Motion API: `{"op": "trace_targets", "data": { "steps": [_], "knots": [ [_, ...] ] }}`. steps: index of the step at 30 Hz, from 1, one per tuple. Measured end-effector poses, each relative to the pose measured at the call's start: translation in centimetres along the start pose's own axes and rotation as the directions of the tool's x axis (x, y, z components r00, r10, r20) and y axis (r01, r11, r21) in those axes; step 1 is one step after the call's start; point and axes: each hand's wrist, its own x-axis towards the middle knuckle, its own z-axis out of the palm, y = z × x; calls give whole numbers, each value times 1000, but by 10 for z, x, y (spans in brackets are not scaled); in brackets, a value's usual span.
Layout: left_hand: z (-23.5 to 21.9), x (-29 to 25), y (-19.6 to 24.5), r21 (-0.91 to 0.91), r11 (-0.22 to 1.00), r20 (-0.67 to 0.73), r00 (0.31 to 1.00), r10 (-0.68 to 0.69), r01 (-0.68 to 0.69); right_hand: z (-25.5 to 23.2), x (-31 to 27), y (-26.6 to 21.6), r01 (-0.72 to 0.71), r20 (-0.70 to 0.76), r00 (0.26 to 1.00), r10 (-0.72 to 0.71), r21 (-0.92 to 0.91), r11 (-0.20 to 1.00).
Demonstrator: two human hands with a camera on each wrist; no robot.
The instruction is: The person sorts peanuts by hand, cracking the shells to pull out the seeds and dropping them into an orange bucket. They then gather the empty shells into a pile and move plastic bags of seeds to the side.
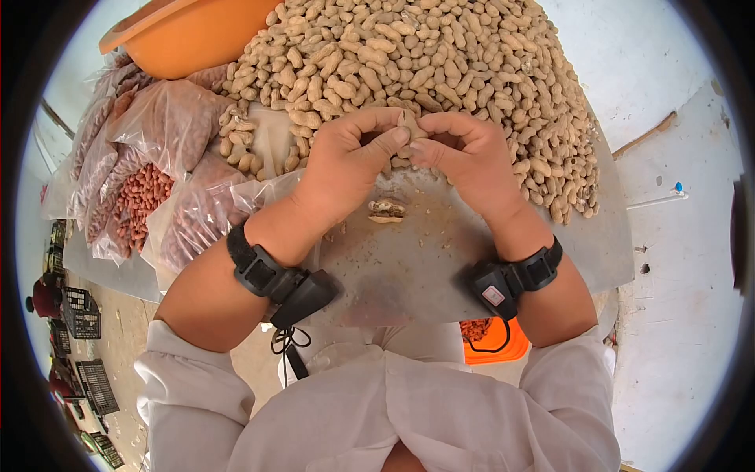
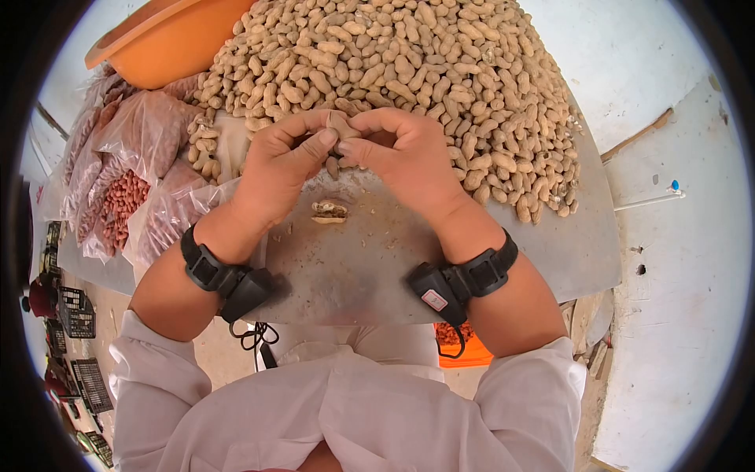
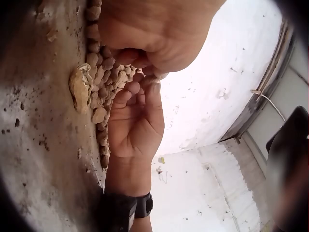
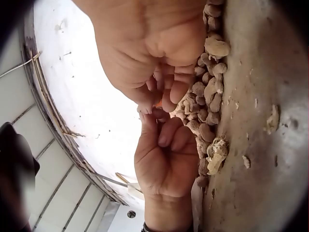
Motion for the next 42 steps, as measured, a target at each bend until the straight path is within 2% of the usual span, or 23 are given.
{"op": "trace_targets", "data": {
  "steps": [3, 6, 9, 15, 21, 24, 27, 30, 33, 36, 39, 42],
  "knots": [
    [-2, 2, -7, 62, 997, -7, 999, 45, -44, 2, -1, 4, 16, -34, 999, -24, -207, 978],
    [3, 1, -9, 15, 998, -21, 998, 62, -61, 4, -1, 6, 41, -35, 998, -55, -330, 943],
    [4, -1, -8, 83, 996, -32, 999, 40, -37, 5, -2, 3, 39, -15, 999, -49, -391, 919],
    [3, -1, -8, 51, 998, -20, 999, 46, -45, 12, -5, -2, 2, -65, 998, -20, -274, 962],
    [9, -3, -4, -134, 991, -73, 997, 16, -26, 17, -5, -4, 27, -108, 993, -51, -216, 976],
    [6, -3, -7, -156, 988, -63, 998, 6, -16, 17, -5, -8, 4, -110, 994, -23, -173, 985],
    [7, -3, -7, -284, 959, -42, 999, -6, -6, 16, -5, -9, -10, -101, 995, -2, -120, 993],
    [2, -1, 1, -210, 978, 25, 999, 21, -16, 13, -8, -12, 21, -59, 998, -29, -121, 992],
    [4, -1, -5, -88, 987, -7, 991, 134, -134, 15, -8, -9, 39, -62, 997, -45, -103, 994],
    [12, -2, -7, -70, 986, -99, 984, 146, -153, 17, -8, -9, 29, -97, 995, -38, -91, 995],
    [15, -4, -8, -227, 971, -128, 991, 44, -72, 18, -9, -15, -25, -118, 993, 16, -72, 997],
    [17, -3, -10, -350, 936, -121, 993, 1, -44, 16, -6, -8, -60, -89, 993, 74, 155, 986]
  ]
}}
